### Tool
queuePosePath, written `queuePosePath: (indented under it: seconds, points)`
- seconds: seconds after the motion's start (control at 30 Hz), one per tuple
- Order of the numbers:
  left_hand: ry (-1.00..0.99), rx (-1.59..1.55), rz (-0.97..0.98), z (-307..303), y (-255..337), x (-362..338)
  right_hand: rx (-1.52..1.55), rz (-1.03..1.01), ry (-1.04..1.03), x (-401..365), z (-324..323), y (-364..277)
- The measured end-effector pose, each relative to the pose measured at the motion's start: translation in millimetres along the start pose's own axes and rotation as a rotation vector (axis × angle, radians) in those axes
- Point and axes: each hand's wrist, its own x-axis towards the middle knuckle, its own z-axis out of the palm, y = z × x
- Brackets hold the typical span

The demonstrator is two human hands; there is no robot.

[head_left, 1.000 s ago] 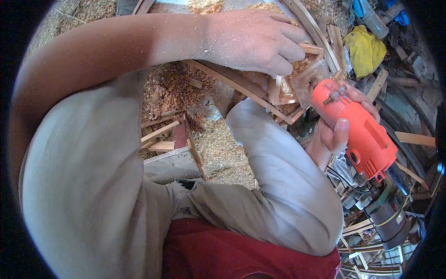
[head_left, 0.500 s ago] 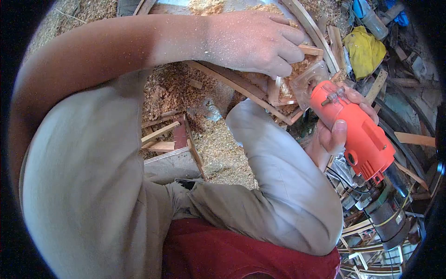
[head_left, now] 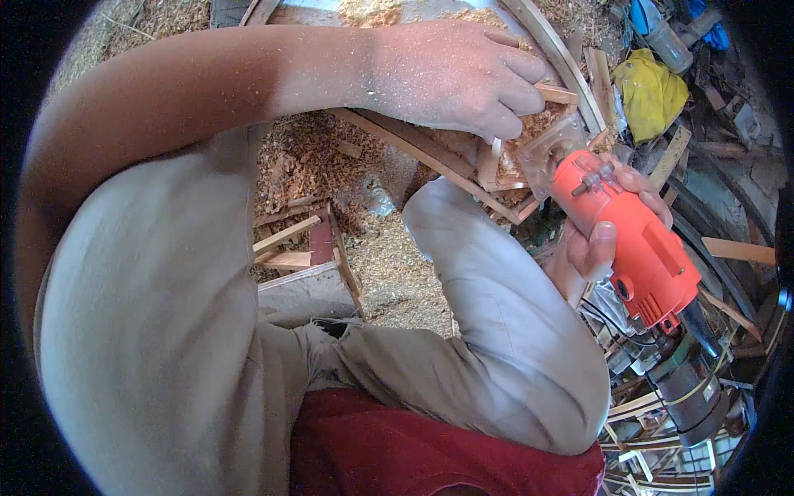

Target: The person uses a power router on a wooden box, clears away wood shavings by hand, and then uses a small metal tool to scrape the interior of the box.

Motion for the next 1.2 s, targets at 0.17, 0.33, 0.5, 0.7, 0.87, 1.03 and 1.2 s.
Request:
queuePosePath:
  seconds: [0.17,0.33,0.5,0.7,0.87,1.03,1.2]
  points:
    - [0.033,-0.010,0.016,1,-1,0,0.067,-0.026,0.030,2,-6,11]
    - [-0.002,-0.017,0.042,-3,-4,2,0.098,-0.058,0.149,14,-13,25]
    - [0.058,-0.021,0.073,-2,-2,0,0.216,-0.031,0.456,31,-25,20]
    - [0.000,-0.022,0.013,-10,4,4,0.387,0.072,0.513,33,-51,21]
    - [-0.003,-0.146,-0.219,-24,-8,17,0.370,0.107,0.476,26,-46,24]
    - [-0.126,-0.015,-0.128,-32,-18,17,0.369,0.120,0.488,23,-45,25]
    - [-0.183,-0.019,-0.191,-32,-16,21,0.352,0.102,0.500,21,-42,26]
